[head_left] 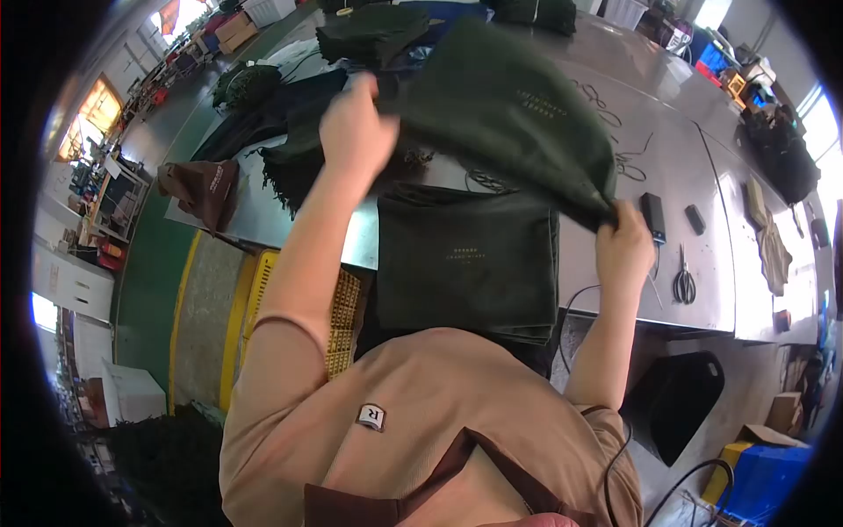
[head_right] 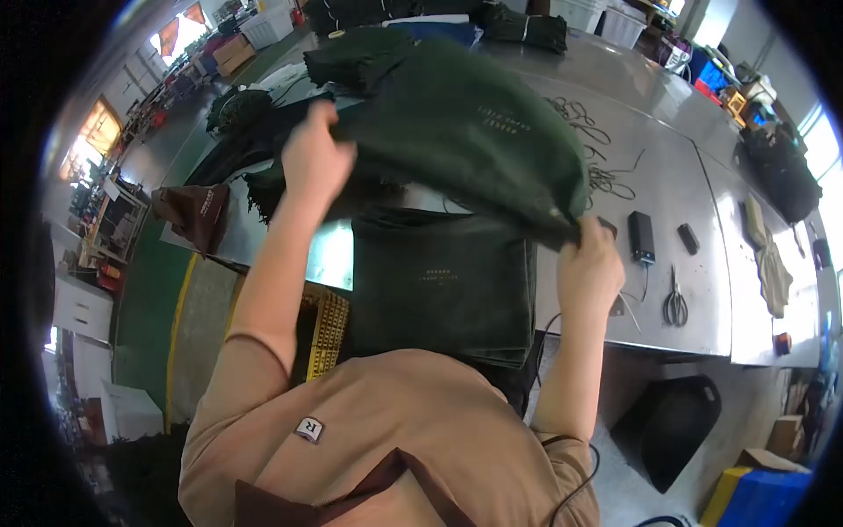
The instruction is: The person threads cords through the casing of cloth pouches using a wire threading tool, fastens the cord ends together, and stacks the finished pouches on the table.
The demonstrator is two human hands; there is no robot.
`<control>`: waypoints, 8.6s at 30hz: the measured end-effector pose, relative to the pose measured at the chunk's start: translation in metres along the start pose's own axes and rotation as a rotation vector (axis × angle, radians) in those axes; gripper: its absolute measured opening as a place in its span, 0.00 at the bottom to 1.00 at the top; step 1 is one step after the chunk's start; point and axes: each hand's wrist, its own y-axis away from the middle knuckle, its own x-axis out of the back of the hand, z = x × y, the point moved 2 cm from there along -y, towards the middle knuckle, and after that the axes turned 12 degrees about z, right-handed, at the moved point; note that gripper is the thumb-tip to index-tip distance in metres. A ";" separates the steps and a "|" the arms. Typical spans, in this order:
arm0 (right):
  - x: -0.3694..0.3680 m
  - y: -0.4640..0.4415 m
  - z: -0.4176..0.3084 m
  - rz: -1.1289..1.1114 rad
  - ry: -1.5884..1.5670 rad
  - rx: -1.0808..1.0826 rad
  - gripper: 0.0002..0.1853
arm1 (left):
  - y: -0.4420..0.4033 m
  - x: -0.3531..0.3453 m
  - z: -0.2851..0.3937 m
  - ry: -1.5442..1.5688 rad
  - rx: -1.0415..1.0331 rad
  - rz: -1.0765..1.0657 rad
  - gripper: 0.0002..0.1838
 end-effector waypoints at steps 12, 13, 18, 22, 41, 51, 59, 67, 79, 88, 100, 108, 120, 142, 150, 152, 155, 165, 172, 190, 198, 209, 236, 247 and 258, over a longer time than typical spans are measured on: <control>0.075 0.061 0.008 0.041 -0.353 0.132 0.32 | 0.109 0.164 -0.023 0.354 -0.003 -0.192 0.19; 0.102 0.052 0.028 0.009 -0.345 0.168 0.30 | 0.128 0.176 -0.031 0.455 0.252 -0.457 0.19; 0.042 -0.038 -0.083 -0.373 -0.504 -0.060 0.20 | 0.032 0.097 -0.122 0.680 0.429 -0.782 0.17; -0.094 -0.133 -0.157 -0.412 -0.583 -0.092 0.20 | -0.052 -0.019 -0.181 0.975 0.934 -0.888 0.26; -0.366 -0.017 -0.274 -0.600 -0.290 0.508 0.24 | 0.057 -0.069 -0.405 0.014 0.492 -0.324 0.20; -0.363 -0.046 -0.287 -0.341 -0.565 0.465 0.25 | -0.002 -0.092 -0.421 0.259 0.466 -0.223 0.24; -0.317 -0.126 -0.328 -0.173 -0.603 0.400 0.27 | -0.094 -0.100 -0.398 0.491 0.551 0.052 0.22; -0.352 -0.039 -0.249 -0.750 -0.508 0.385 0.29 | 0.040 -0.074 -0.387 -0.005 0.602 -0.466 0.24; -0.424 -0.144 -0.248 -0.481 -0.407 0.183 0.25 | -0.057 -0.129 -0.347 -0.077 0.339 -0.694 0.33; -0.533 -0.127 -0.251 -0.530 -0.358 0.080 0.16 | 0.031 -0.190 -0.341 -0.365 0.471 -0.912 0.39; -0.531 -0.157 -0.336 -0.352 0.056 0.595 0.12 | -0.035 -0.199 -0.315 -0.550 0.104 -1.101 0.31; -0.540 -0.068 -0.345 -0.502 0.123 0.643 0.28 | 0.000 -0.282 -0.344 -0.431 0.329 -0.807 0.45; -0.510 -0.111 -0.296 -0.453 -0.092 0.580 0.31 | -0.003 -0.283 -0.342 -0.539 0.165 -0.796 0.45; -0.320 -0.067 0.107 -0.690 -0.133 -0.193 0.14 | 0.103 -0.087 0.016 0.531 0.183 -0.534 0.18; -0.345 -0.052 0.105 -0.735 0.111 -0.158 0.12 | 0.154 -0.079 0.063 0.632 0.311 -0.749 0.15; -0.351 -0.048 0.102 -0.740 0.138 -0.160 0.12 | 0.155 -0.078 0.065 0.643 0.319 -0.772 0.15; -0.342 -0.055 0.089 -0.835 0.194 -0.172 0.14 | 0.155 -0.080 0.067 0.633 0.304 -0.752 0.15; -0.153 -0.093 0.014 -0.357 -0.289 -0.134 0.11 | 0.113 -0.108 0.129 0.892 0.193 -0.432 0.13; -0.016 -0.040 -0.028 -0.236 -1.013 -0.409 0.06 | 0.078 -0.048 0.193 1.336 0.552 -0.948 0.09; 0.021 0.068 -0.049 -0.366 -0.739 0.032 0.10 | 0.115 0.056 0.110 1.240 0.915 -1.030 0.10; 0.019 0.071 -0.052 -0.562 -0.806 -0.052 0.12 | 0.119 0.056 0.105 1.186 0.779 -0.978 0.10; 0.022 0.070 -0.053 -0.718 -0.825 -0.097 0.12 | 0.121 0.053 0.107 1.150 0.660 -0.938 0.09; -0.029 0.102 -0.027 -0.718 -1.242 -0.918 0.12 | 0.173 0.029 0.135 0.659 -0.281 -0.412 0.07; 0.038 0.010 0.164 0.197 -1.619 -0.657 0.04 | 0.174 0.025 0.074 0.685 -0.324 -0.497 0.09; 0.067 0.056 0.148 -0.290 -0.438 -0.658 0.13 | 0.213 0.019 0.057 0.770 -0.006 -1.329 0.14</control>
